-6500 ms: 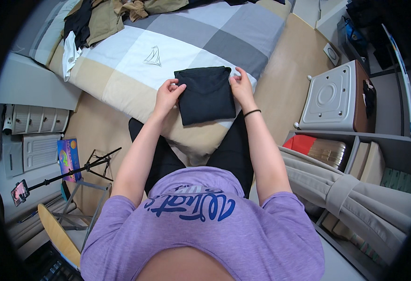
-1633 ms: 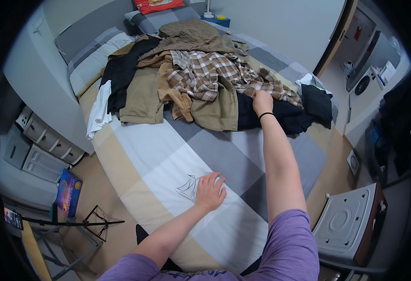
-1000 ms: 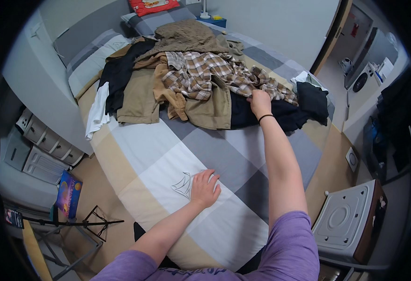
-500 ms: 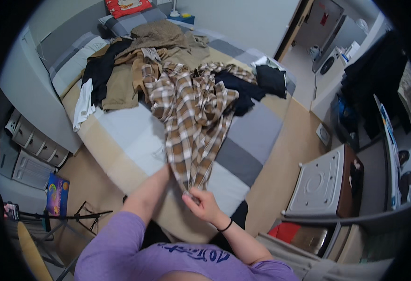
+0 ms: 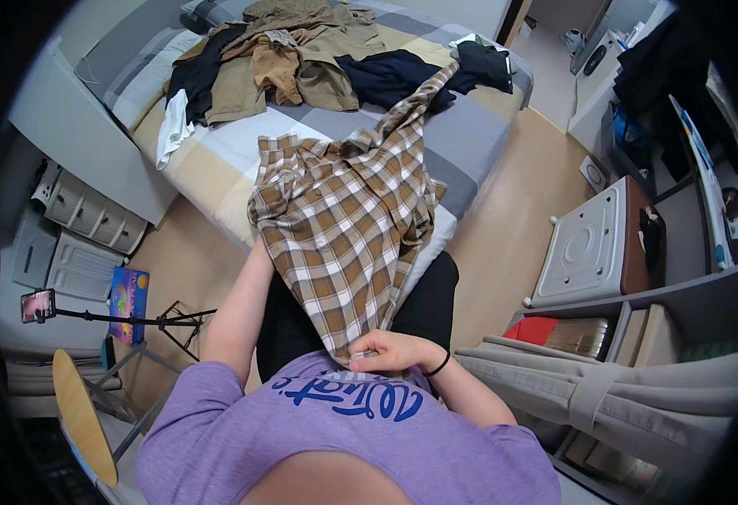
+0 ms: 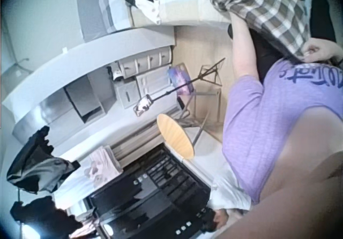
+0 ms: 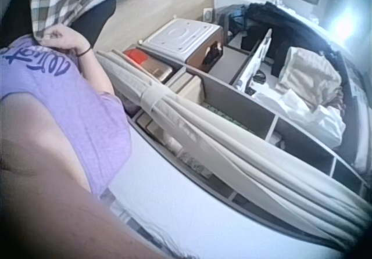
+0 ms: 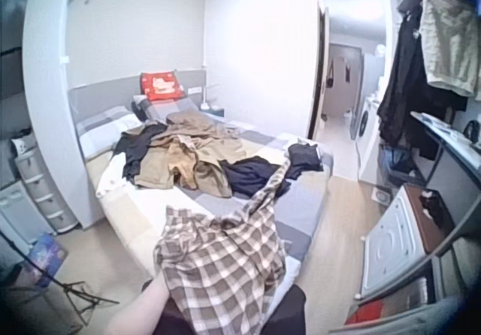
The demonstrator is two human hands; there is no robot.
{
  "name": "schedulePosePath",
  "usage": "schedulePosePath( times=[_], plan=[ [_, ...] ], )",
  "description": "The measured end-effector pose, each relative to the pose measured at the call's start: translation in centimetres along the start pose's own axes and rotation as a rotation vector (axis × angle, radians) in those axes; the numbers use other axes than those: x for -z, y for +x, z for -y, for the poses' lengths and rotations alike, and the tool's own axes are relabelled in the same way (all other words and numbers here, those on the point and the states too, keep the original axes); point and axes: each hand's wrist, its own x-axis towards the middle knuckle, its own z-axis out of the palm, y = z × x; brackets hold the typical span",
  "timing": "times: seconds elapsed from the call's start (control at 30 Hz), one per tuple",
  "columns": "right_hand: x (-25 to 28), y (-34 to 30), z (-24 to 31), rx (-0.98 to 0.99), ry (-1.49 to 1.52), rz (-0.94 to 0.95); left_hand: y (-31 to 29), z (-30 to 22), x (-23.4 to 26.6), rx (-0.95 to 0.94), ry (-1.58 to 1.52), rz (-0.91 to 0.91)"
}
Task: The person folds a black long-sleeved shirt and a brown plaid shirt on a bed. They smooth each garment, fold sleeves and sides, then fold the body into a compact rectangle before placing it aside.
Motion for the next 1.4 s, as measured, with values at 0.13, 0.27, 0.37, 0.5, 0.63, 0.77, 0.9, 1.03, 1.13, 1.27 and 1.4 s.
schedulePosePath(
  times=[0.13,0.27,0.37,0.5,0.63,0.77,0.9,1.03,1.13,1.27,1.4],
  plan=[
    [1.4,-1.6,0.4,0.086,-0.247,-0.074,-6.2,-5.0,4.0,-0.297,-0.257,-0.102],
    [6.0,-2.0,0.8,0.225,-0.297,-1.067,-14.3,-11.4,11.2,-0.349,-0.810,0.270],
    [7.8,-1.3,0.8,0.378,-0.514,-1.088,-18.3,-13.8,16.9,-0.091,-1.690,0.602],
    [6.8,2.1,-0.9,0.258,-0.842,-0.559,-17.1,-16.2,19.9,-1.101,-1.628,0.462],
    [4.9,0.1,-0.9,-0.034,-0.839,-0.353,-15.1,-16.9,22.6,-1.728,-1.689,0.232],
    [2.9,-12.1,5.3,0.121,-0.614,-0.427,-17.1,-14.9,28.7,-1.631,-1.892,0.168],
    [-0.7,-19.0,11.5,0.561,-0.574,-0.785,-17.2,-15.7,28.5,-2.648,-2.025,0.614],
    [3.5,-16.2,16.4,0.477,-0.690,-1.281,-11.8,-2.5,30.1,-1.288,-1.807,-0.041],
    [12.1,-10.1,18.4,0.762,-0.965,-1.469,-0.6,6.1,25.9,-0.240,-1.663,-0.445],
    [19.2,-1.6,14.5,0.341,-1.451,-1.510,6.5,9.0,14.7,0.386,-1.836,-0.273],
    [16.7,0.0,4.2,-0.042,-1.364,-1.157,-2.8,8.4,8.3,0.532,-1.076,0.391]
  ],
)
